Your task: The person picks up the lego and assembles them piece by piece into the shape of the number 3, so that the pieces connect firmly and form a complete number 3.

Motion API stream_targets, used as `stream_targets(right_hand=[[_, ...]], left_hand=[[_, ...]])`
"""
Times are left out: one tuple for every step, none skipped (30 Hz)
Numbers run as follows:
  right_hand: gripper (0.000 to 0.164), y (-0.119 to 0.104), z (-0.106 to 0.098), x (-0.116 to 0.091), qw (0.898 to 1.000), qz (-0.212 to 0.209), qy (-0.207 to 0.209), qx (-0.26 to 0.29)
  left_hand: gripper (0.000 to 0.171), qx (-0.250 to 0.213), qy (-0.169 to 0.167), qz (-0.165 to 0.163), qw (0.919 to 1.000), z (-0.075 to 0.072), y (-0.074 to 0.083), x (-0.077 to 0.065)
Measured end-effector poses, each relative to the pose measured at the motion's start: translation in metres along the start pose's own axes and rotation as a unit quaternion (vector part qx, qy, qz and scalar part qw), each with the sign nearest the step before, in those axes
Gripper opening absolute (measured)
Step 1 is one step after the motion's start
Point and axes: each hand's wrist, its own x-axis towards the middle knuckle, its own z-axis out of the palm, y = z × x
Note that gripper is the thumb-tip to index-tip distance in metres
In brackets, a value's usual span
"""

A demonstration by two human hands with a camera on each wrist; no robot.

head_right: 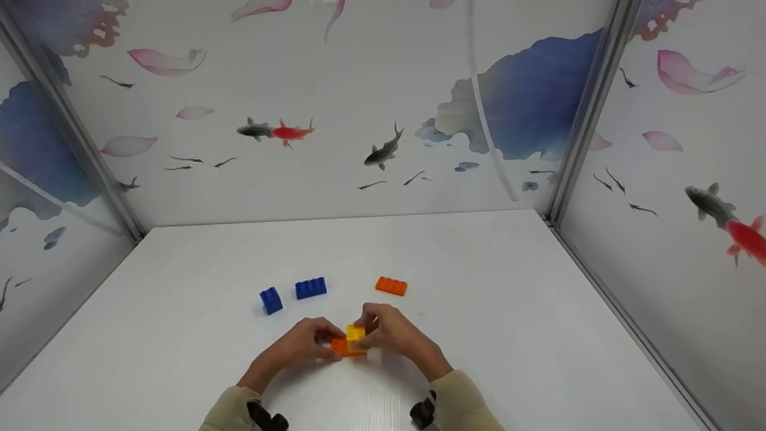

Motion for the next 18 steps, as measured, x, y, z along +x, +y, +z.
stream_targets(right_hand=[[0.023,0.0,0.0,0.0,1.0,0.0,0.0,0.0],[0.024,0.0,0.0,-0.001,1.0,-0.001,-0.001,0.0],[0.025,0.0,0.0,-0.001,1.0,0.0,-0.002,0.001],[0.026,-0.001,0.0,-0.001,1.0,0.003,-0.002,0.003],[0.026,-0.001,0.001,-0.001,1.0,0.005,-0.001,0.005],[0.027,-0.001,0.001,-0.001,1.0,0.009,-0.002,0.007],[0.028,-0.001,0.001,-0.001,1.0,0.013,-0.003,0.009],[0.028,-0.001,0.001,-0.001,1.0,0.018,-0.004,0.011],[0.028,0.0,0.001,-0.001,1.0,0.021,-0.003,0.014],[0.029,0.0,0.002,-0.001,1.0,0.025,-0.003,0.014],[0.029,0.001,0.002,-0.001,1.0,0.026,-0.002,0.015],[0.029,0.002,0.002,-0.001,1.0,0.026,-0.003,0.016],[0.029,0.002,0.002,-0.001,0.999,0.027,-0.002,0.021],[0.029,0.004,0.002,0.0,0.999,0.027,-0.003,0.027],[0.03,0.005,0.002,0.0,0.999,0.028,-0.004,0.034],[0.03,0.006,0.002,0.0,0.999,0.029,-0.007,0.04],[0.031,0.008,0.002,0.0,0.998,0.028,-0.01,0.048],[0.032,0.01,0.002,0.0,0.998,0.03,-0.013,0.054]], left_hand=[[0.026,-0.001,0.0,0.0,1.0,0.0,0.0,0.0],[0.026,-0.003,0.001,-0.002,1.0,0.001,-0.001,-0.001],[0.026,-0.004,0.001,-0.002,1.0,0.001,-0.002,-0.001],[0.026,-0.005,0.001,-0.002,1.0,0.001,-0.002,-0.001],[0.026,-0.004,0.001,0.0,1.0,0.001,-0.003,-0.001],[0.026,-0.005,0.0,-0.001,1.0,0.001,-0.003,-0.001],[0.026,-0.005,-0.001,-0.003,1.0,0.001,-0.003,-0.001],[0.026,-0.005,-0.003,-0.003,1.0,0.001,-0.003,-0.001],[0.026,-0.004,-0.003,-0.001,1.0,0.0,-0.003,-0.001],[0.027,-0.003,-0.003,0.0,1.0,0.0,-0.003,-0.001],[0.027,-0.004,-0.003,0.0,1.0,0.0,-0.003,-0.001],[0.027,-0.004,-0.004,-0.001,1.0,0.0,-0.002,-0.001],[0.027,-0.005,-0.004,0.0,1.0,0.0,-0.002,-0.001],[0.027,-0.005,-0.003,0.002,1.0,0.0,-0.002,-0.001],[0.028,-0.005,-0.002,0.003,1.0,0.0,-0.002,-0.001],[0.028,-0.006,-0.002,0.002,1.0,0.0,-0.002,-0.001],[0.027,-0.005,-0.003,0.001,1.0,0.0,-0.002,-0.002],[0.027,-0.004,-0.003,-0.001,1.0,0.0,-0.002,-0.002]])
